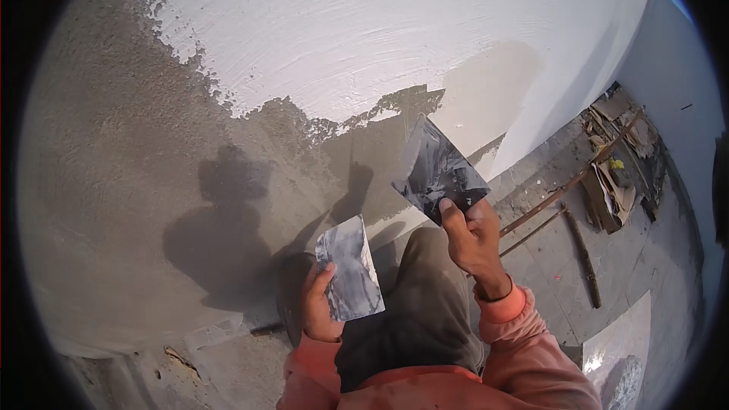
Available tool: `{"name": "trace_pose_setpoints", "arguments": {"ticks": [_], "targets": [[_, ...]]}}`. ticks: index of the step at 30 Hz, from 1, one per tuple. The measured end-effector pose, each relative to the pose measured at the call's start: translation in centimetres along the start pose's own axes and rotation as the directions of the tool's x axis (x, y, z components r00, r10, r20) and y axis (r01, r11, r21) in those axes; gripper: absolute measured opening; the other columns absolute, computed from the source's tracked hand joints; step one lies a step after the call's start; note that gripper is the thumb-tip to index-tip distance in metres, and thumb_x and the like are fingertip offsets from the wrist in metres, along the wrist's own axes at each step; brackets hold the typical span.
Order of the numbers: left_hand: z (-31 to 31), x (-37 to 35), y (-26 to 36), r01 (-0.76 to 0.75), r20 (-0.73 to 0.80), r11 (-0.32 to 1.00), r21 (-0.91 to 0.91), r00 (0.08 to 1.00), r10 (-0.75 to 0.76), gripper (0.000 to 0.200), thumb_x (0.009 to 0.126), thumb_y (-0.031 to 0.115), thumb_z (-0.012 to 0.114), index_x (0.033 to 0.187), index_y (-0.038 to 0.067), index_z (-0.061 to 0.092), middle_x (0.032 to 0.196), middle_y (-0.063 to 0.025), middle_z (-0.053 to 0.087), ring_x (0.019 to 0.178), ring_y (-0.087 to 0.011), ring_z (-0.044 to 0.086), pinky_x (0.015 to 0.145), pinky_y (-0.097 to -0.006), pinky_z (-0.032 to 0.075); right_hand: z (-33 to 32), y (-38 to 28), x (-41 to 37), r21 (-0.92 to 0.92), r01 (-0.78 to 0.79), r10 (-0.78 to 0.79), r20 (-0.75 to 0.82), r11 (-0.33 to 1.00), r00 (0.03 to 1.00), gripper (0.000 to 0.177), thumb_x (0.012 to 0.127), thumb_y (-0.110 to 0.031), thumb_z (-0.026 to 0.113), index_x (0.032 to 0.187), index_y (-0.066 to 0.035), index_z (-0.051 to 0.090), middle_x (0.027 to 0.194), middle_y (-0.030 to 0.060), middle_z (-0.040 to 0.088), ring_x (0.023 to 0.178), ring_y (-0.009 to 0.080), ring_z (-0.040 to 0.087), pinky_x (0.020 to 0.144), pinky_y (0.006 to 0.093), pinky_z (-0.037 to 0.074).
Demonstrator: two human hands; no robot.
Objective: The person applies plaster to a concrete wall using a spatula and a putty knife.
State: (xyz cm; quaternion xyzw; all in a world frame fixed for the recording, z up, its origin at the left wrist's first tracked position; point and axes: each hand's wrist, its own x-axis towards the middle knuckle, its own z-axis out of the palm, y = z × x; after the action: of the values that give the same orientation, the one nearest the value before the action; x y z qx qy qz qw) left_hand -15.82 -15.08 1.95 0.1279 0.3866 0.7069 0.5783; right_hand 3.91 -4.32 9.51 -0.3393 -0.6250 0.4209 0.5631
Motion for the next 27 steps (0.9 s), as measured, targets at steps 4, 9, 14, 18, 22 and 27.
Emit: {"name": "trace_pose_setpoints", "arguments": {"ticks": [4, 9, 14, 18, 22, 27], "targets": [[1.2, 2.1, -1.1, 0.102, 0.114, 0.992, -0.075, 0.989, -0.093, 0.038, 0.092, 0.011, 0.050, 0.128, -0.002, 0.050, 0.118, -0.0117, 0.062, 0.106, -0.0226, 0.062, 0.093, -0.0358, 0.048, -1.4, -1.6, -1.0, -0.066, 0.260, -0.248, 0.146, 0.963, 0.958, 0.031, 0.083, 0.002, 0.047, 0.113, 0.003, 0.055, 0.100, 0.0125, 0.059, 0.086, 0.0192, 0.052, 0.076, 0.0286, 0.041], [2.8, 3.9, -2.8, 0.128, 0.241, 0.988, -0.089, 0.965, -0.103, 0.034, 0.093, 0.011, 0.049, 0.123, -0.004, 0.052, 0.116, -0.0128, 0.061, 0.104, -0.0221, 0.062, 0.093, -0.0334, 0.048, -2.3, -0.6, -2.1, -0.030, 0.636, -0.518, 0.550, 0.771, 0.655, 0.050, 0.081, 0.001, 0.054, 0.132, 0.002, 0.048, 0.134, 0.0262, 0.048, 0.126, 0.0411, 0.047, 0.106, 0.0502, 0.035], [4.2, 5.4, -1.7, 0.409, 0.315, 0.900, -0.150, 0.883, -0.348, 0.033, 0.092, 0.009, 0.047, 0.121, -0.005, 0.053, 0.110, -0.0142, 0.064, 0.099, -0.0231, 0.063, 0.090, -0.0324, 0.049, -2.9, 0.6, -2.9, -0.118, 0.779, -0.396, 0.808, 0.616, 0.436, 0.041, 0.089, -0.008, 0.049, 0.130, -0.004, 0.051, 0.141, 0.0188, 0.045, 0.132, 0.0331, 0.042, 0.112, 0.0464, 0.032], [4.1, 5.0, -2.1, 0.256, 0.276, 0.962, -0.091, 0.935, -0.223, 0.034, 0.092, 0.010, 0.048, 0.122, -0.004, 0.054, 0.112, -0.0132, 0.063, 0.101, -0.0205, 0.063, 0.089, -0.0318, 0.049, -5.3, 2.1, -2.0, -0.247, 0.777, -0.270, 0.841, 0.579, 0.469, 0.043, 0.089, -0.006, 0.049, 0.132, -0.005, 0.048, 0.145, 0.0153, 0.042, 0.134, 0.0312, 0.041, 0.113, 0.0452, 0.031], [4.8, 3.9, 0.7, 0.161, 0.257, 0.987, -0.018, 0.955, -0.151, 0.037, 0.092, 0.011, 0.050, 0.125, -0.004, 0.051, 0.114, -0.0112, 0.062, 0.101, -0.0186, 0.062, 0.089, -0.0306, 0.048, -9.2, 7.5, 0.0, -0.504, 0.616, -0.237, 0.624, 0.605, 0.744, 0.054, 0.084, 0.002, 0.050, 0.137, -0.004, 0.043, 0.140, 0.0199, 0.044, 0.127, 0.0310, 0.046, 0.106, 0.0411, 0.038], [5.5, 1.9, 2.2, 0.030, 0.220, 0.989, 0.146, 0.974, -0.062, 0.044, 0.088, 0.016, 0.053, 0.128, -0.004, 0.050, 0.112, -0.0106, 0.063, 0.100, -0.0181, 0.062, 0.089, -0.0297, 0.046, -14.9, 17.4, 8.5, -0.601, -0.138, -0.158, -0.413, 0.787, 0.897, 0.040, 0.096, -0.007, 0.042, 0.135, 0.002, 0.043, 0.073, 0.0089, 0.055, 0.060, 0.0149, 0.048, 0.055, 0.0290, 0.041]]}}
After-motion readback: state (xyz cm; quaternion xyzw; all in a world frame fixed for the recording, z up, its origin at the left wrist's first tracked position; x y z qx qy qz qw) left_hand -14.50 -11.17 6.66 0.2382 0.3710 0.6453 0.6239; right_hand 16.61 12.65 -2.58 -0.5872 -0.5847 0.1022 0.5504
